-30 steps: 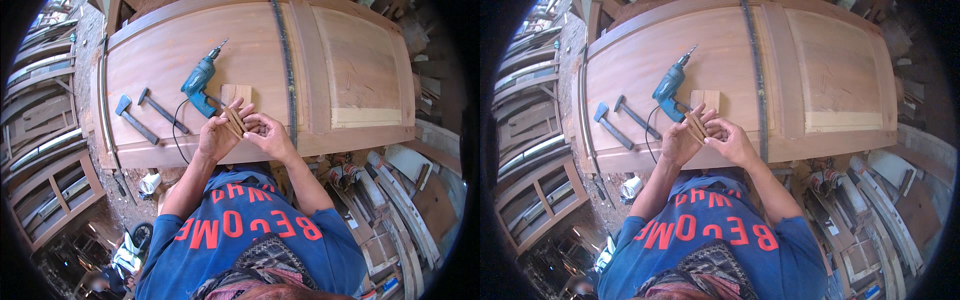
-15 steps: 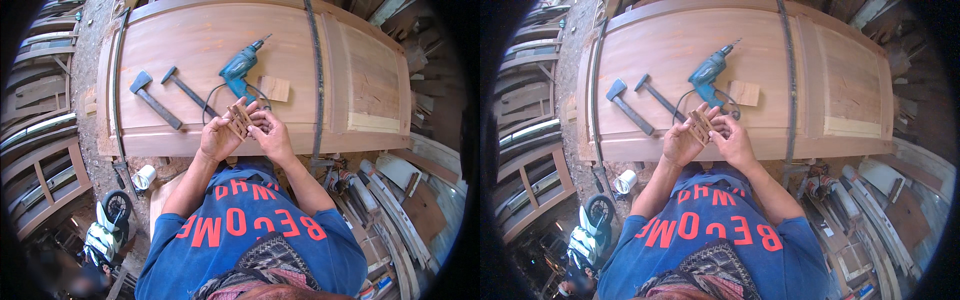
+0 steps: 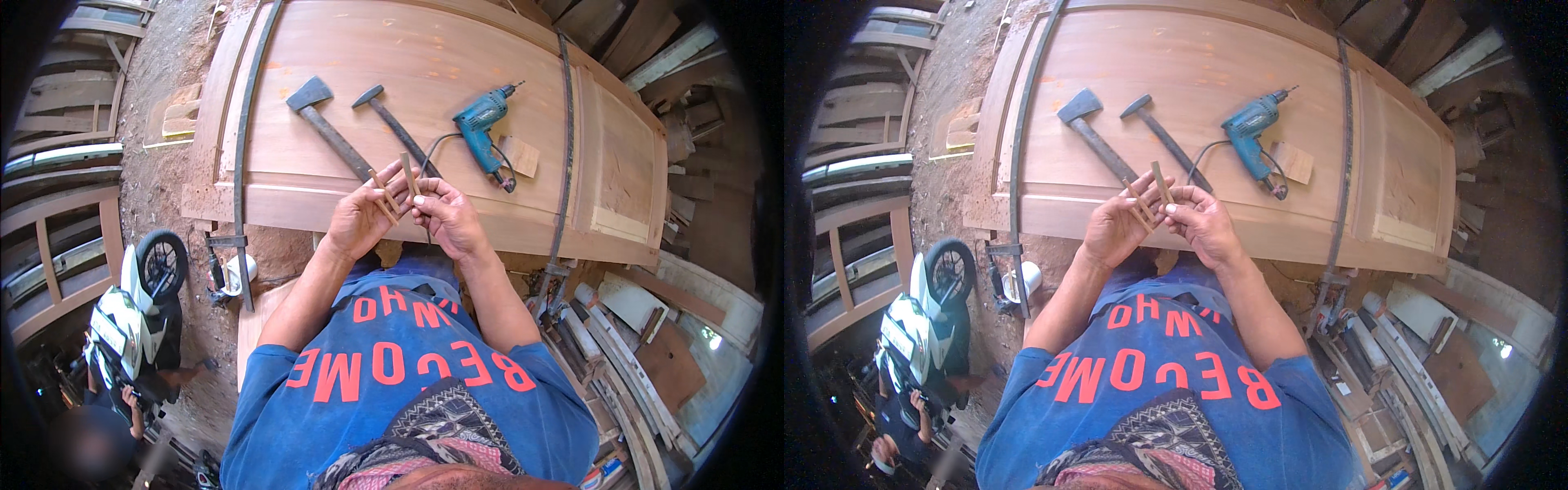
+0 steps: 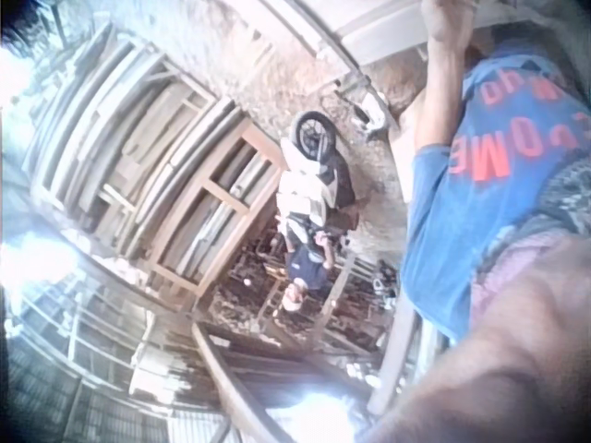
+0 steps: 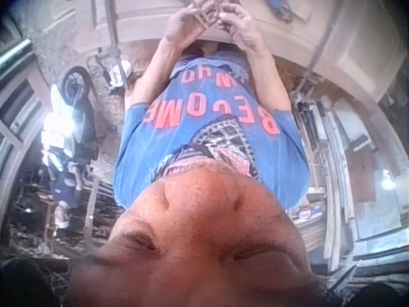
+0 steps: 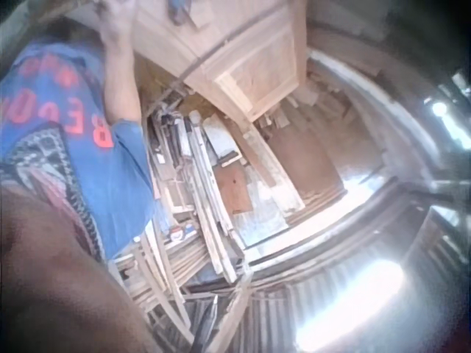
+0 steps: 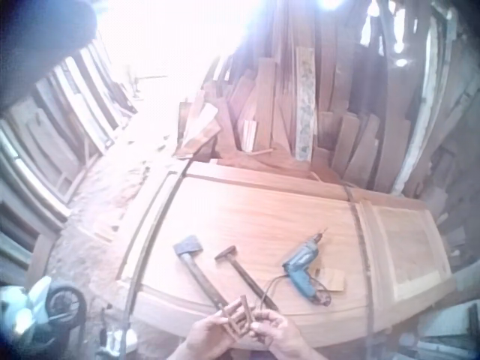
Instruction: The person assembles a wooden frame by clamping a small piece to a larger board, drilling pilot holes, and hammering nails to secure the joint. They use a drill, hammer, and clamp throughout the process.
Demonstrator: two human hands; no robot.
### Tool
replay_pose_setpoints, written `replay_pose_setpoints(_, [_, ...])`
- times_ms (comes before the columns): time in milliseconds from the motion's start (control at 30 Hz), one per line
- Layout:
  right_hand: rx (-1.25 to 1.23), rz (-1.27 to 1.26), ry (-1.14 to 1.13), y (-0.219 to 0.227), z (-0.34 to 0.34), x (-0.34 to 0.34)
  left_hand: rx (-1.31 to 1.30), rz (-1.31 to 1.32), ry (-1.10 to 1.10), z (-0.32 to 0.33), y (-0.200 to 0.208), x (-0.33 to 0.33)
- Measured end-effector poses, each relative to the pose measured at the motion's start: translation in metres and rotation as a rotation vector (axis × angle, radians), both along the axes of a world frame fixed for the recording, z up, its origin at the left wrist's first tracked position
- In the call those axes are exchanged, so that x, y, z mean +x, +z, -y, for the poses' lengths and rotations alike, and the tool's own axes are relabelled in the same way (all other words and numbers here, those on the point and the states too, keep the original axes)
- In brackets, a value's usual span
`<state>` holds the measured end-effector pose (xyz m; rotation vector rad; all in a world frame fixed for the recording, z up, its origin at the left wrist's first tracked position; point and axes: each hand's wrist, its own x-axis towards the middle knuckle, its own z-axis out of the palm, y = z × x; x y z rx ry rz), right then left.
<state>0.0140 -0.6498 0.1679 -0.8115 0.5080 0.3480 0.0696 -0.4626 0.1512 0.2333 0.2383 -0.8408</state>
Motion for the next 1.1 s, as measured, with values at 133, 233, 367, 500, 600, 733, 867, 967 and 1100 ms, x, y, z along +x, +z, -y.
replay_pose_setpoints(133, [-0.064,-0.010,0.076,0.000,-0.023,0.006,0.307,0.062,-0.022,-0.016,-0.004,0.001])
replay_pose_setpoints(233, [-0.041,-0.039,0.105,0.002,-0.030,0.013,0.361,0.105,-0.005,-0.020,-0.010,0.001])
replay_pose_setpoints(367, [0.059,-0.101,0.115,-0.004,-0.024,0.015,0.452,0.106,-0.009,-0.019,-0.012,0.008])
replay_pose_setpoints(500, [-0.042,-0.092,0.185,-0.004,-0.016,0.017,0.442,0.081,-0.037,-0.016,-0.025,0.013])
replay_pose_setpoints(600, [-0.290,-0.054,0.236,0.004,-0.014,0.022,0.549,0.101,-0.021,-0.002,-0.018,0.018])
replay_pose_setpoints(733, [-0.612,0.080,0.306,0.003,-0.009,0.026,0.644,0.062,-0.011,0.013,-0.027,0.018])
replay_pose_setpoints(867, [-0.579,-0.017,0.352,0.002,0.005,0.036,0.603,0.013,-0.012,0.019,-0.027,0.023])
replay_pose_setpoints(967, [-0.510,-0.008,0.404,0.003,0.016,0.043,0.550,0.019,0.002,0.019,-0.036,0.025])
replay_pose_setpoints(1100, [-0.403,0.007,0.428,0.001,0.025,0.048,0.531,-0.022,0.035,0.023,-0.024,0.027])
